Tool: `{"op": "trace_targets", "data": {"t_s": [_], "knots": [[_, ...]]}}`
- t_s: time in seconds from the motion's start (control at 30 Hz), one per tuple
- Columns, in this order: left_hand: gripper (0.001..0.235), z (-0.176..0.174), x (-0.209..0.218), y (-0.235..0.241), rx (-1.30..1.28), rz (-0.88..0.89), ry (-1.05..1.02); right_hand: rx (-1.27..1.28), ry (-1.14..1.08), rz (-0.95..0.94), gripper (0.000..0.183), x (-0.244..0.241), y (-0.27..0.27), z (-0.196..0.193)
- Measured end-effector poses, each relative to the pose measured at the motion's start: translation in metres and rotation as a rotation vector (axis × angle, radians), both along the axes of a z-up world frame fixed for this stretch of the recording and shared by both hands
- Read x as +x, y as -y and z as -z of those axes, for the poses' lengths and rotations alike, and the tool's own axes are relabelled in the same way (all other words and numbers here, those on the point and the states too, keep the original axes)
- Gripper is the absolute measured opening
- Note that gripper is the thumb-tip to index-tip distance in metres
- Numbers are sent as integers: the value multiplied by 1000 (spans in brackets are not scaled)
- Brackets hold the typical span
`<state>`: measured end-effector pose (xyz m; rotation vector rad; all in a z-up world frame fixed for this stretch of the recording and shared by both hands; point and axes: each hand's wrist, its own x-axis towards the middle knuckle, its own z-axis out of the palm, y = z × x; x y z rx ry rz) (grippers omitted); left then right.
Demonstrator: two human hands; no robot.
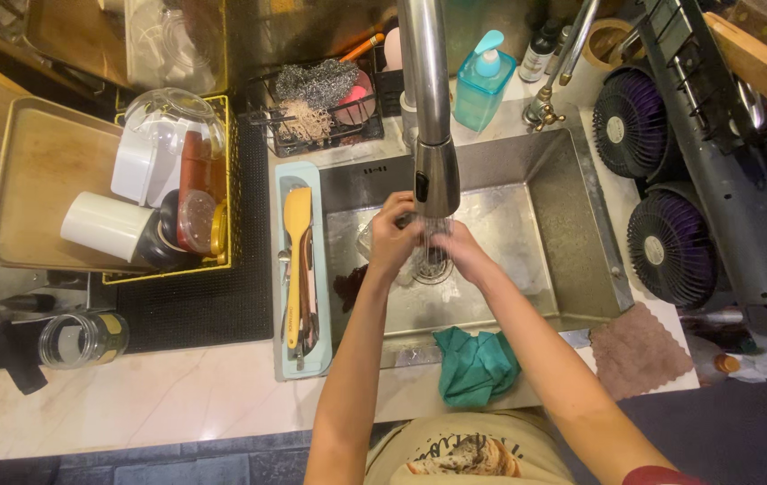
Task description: The person washes a plastic container in the sink, then uses a grey cloth to wipe a stainless steel countertop and the side of a stand mixer. The person repeatedly wets and wrings the cloth at the sink while cleaning the surfaces.
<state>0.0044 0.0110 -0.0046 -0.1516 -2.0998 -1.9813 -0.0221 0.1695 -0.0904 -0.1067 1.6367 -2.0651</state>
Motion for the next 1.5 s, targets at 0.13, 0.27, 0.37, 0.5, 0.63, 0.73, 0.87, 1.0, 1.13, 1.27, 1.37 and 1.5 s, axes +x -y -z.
{"op": "trace_targets", "data": {"t_s": [0.13, 0.27, 0.37, 0.5, 0.63, 0.73, 0.87, 1.0, 1.13, 1.27, 1.37, 1.5], "knots": [[13, 15, 29, 5, 72, -118, 58, -479, 452, 91, 34, -19, 3, -18], [10, 37, 57, 1, -395, -202, -183, -500, 594, 171, 24, -26, 17, -7], [27, 52, 51, 14, -160, -252, 137, -466, 534, 156, 25, -29, 20, 3], [36, 66, 26, 16, 259, -134, 397, -279, 360, 231, 24, -27, 20, 0], [49, 63, 2, -15, 470, 45, 479, -85, 419, 301, 34, -24, 31, -23], [53, 57, -3, -32, 579, 43, 688, 176, 92, 266, 43, -23, 29, -35], [51, 58, 1, -33, 721, 120, 673, 1078, -811, 144, 43, -33, 5, -41], [50, 57, 4, -29, 1135, 344, 543, 830, -817, -9, 41, -60, -22, -42], [41, 38, 2, -30, 1414, 234, 625, 419, -357, 25, 33, -90, -26, -46], [43, 22, 1, -33, 1386, 148, 734, 227, 72, 166, 21, -108, -23, -47], [49, 19, -1, -34, 1480, 243, 642, 231, 127, 199, 21, -121, -21, -47], [56, 16, 6, -28, 1550, 331, 579, 298, -22, 158, 24, -138, -16, -42]]}}
